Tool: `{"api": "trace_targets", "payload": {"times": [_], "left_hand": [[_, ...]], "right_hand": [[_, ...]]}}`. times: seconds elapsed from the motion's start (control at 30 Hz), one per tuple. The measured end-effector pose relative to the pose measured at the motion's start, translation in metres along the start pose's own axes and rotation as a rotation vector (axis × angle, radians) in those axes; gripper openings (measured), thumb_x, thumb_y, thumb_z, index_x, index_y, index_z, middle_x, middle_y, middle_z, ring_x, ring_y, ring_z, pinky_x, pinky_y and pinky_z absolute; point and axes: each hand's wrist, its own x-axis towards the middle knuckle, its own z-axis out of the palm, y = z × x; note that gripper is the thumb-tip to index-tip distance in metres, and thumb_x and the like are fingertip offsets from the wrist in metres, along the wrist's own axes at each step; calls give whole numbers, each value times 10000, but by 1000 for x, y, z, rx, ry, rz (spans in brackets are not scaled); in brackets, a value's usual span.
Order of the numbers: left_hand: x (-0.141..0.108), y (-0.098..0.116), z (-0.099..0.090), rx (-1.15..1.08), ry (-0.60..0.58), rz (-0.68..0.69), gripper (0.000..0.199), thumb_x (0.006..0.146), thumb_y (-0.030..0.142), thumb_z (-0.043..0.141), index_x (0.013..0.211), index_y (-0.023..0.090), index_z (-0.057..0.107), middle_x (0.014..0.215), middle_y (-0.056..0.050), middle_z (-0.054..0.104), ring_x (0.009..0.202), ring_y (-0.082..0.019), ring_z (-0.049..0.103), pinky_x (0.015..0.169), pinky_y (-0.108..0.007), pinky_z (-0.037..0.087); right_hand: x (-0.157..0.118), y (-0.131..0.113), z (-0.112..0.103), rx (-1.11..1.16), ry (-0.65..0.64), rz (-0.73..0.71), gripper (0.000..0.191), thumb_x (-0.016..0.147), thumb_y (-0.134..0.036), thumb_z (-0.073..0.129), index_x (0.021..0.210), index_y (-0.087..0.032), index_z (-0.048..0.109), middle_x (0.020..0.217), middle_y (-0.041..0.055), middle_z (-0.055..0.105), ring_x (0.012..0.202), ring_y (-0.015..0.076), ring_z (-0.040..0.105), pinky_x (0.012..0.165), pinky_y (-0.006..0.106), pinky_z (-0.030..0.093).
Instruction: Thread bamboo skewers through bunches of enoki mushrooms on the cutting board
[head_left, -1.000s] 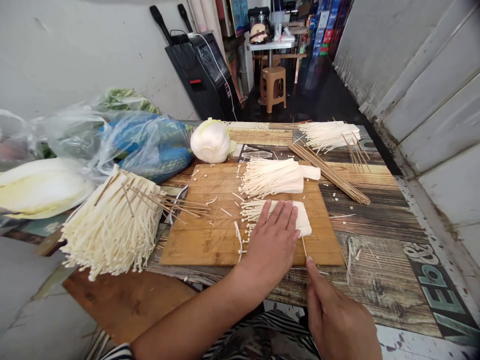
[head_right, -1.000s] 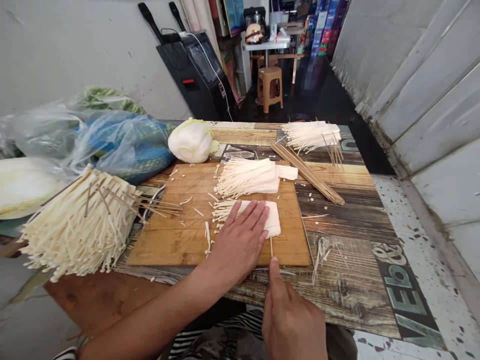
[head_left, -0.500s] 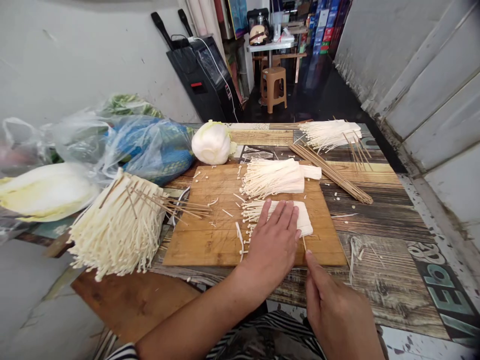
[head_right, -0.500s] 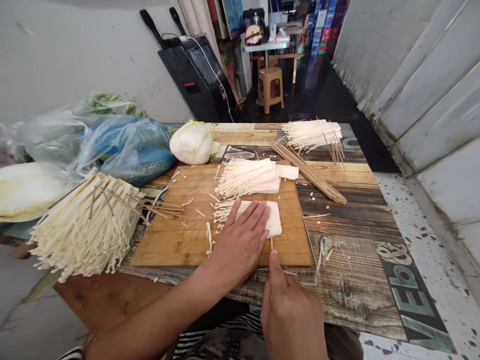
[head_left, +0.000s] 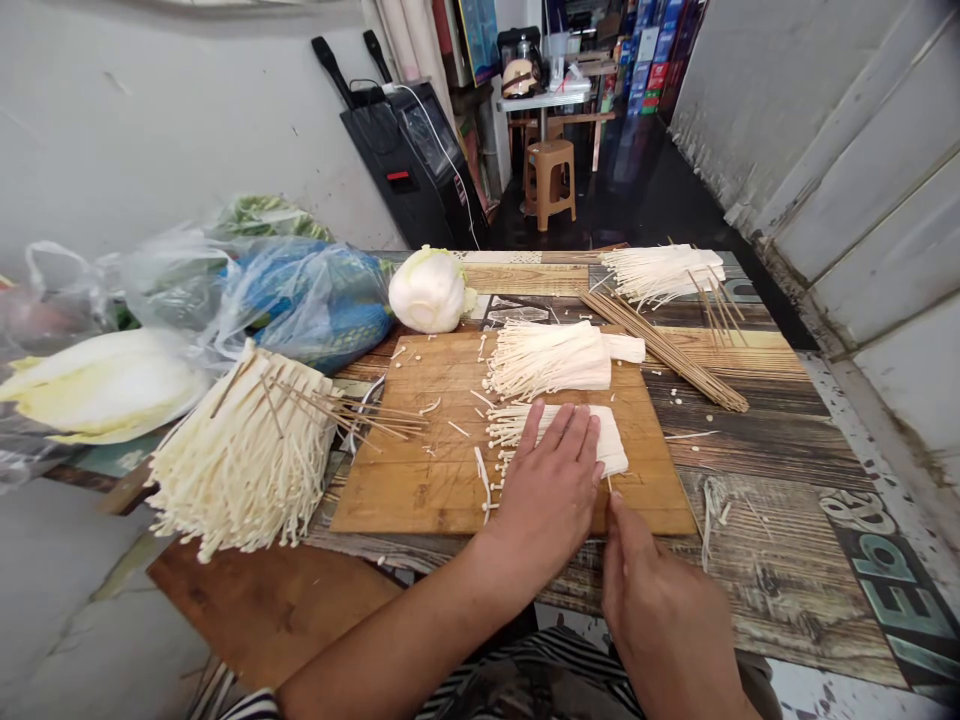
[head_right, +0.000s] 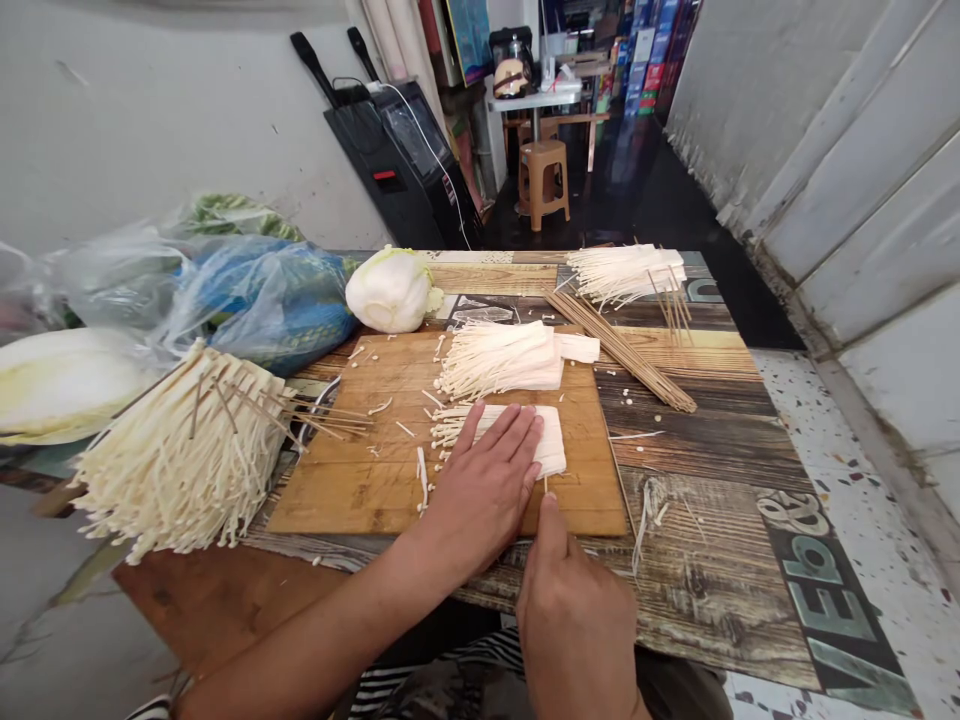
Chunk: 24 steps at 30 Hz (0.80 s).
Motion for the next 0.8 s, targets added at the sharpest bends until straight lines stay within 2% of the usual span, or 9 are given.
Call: {"api": "trace_targets", "payload": {"times": [0.1, 0.27, 0.37, 0.47, 0.6, 0.7, 0.8], "left_hand": [[0, -1, 0, -12, -3, 3, 450, 1017, 272, 270, 1369, 99, 490, 1448, -70, 485, 1369, -222, 402, 1203, -490, 190], [1, -2, 0, -33, -12, 0, 453, 1016, 275, 268, 1368, 96, 490, 1436, -78, 500, 1366, -222, 408, 1203, -489, 186], [1, -1, 1, -37, -15, -6, 456, 1015, 275, 268, 1377, 93, 477, 1440, -83, 494, 1368, -224, 405, 1202, -491, 190], [0, 1, 2, -32, 0, -16, 462, 1015, 285, 273, 1378, 85, 475, 1447, -96, 484, 1373, -230, 398, 1202, -502, 181], [0, 1, 4, -29, 24, -20, 463, 1015, 297, 274, 1367, 88, 490, 1441, -97, 491, 1365, -226, 406, 1204, -498, 177], [0, 0, 6, -36, 40, -13, 458, 1013, 294, 284, 1364, 87, 494, 1433, -95, 500, 1359, -223, 413, 1203, -488, 186], [0, -1, 6, -46, 47, -11, 454, 1008, 283, 296, 1367, 86, 491, 1437, -94, 496, 1359, -224, 413, 1202, -473, 192]], "right_hand": [[5, -3, 0, -32, 7, 21, 198, 906, -87, 376, 878, -112, 570, 440, -3, 517, 328, 126, 482, 390, 240, 263], [17, -5, 1, -70, -47, 50, 225, 927, -125, 357, 749, -175, 486, 414, -11, 486, 317, 137, 481, 380, 243, 228], [17, -2, 2, -34, -56, 58, 228, 938, -138, 350, 781, -161, 513, 415, -8, 498, 318, 146, 495, 373, 246, 238], [8, 2, 3, 91, -28, 74, 239, 950, -142, 331, 920, -116, 567, 448, -5, 545, 332, 142, 516, 370, 244, 270], [-12, 5, 1, 231, 20, 68, 305, 982, -177, 306, 1090, -36, 554, 486, -4, 581, 342, 123, 522, 373, 234, 307], [-17, 4, -1, 223, 60, 54, 289, 982, -170, 313, 1029, -44, 569, 501, 11, 596, 353, 120, 531, 385, 232, 324], [-10, 2, 1, 165, 48, 54, 273, 957, -132, 324, 953, -77, 592, 488, 10, 586, 350, 128, 530, 382, 239, 307]]}}
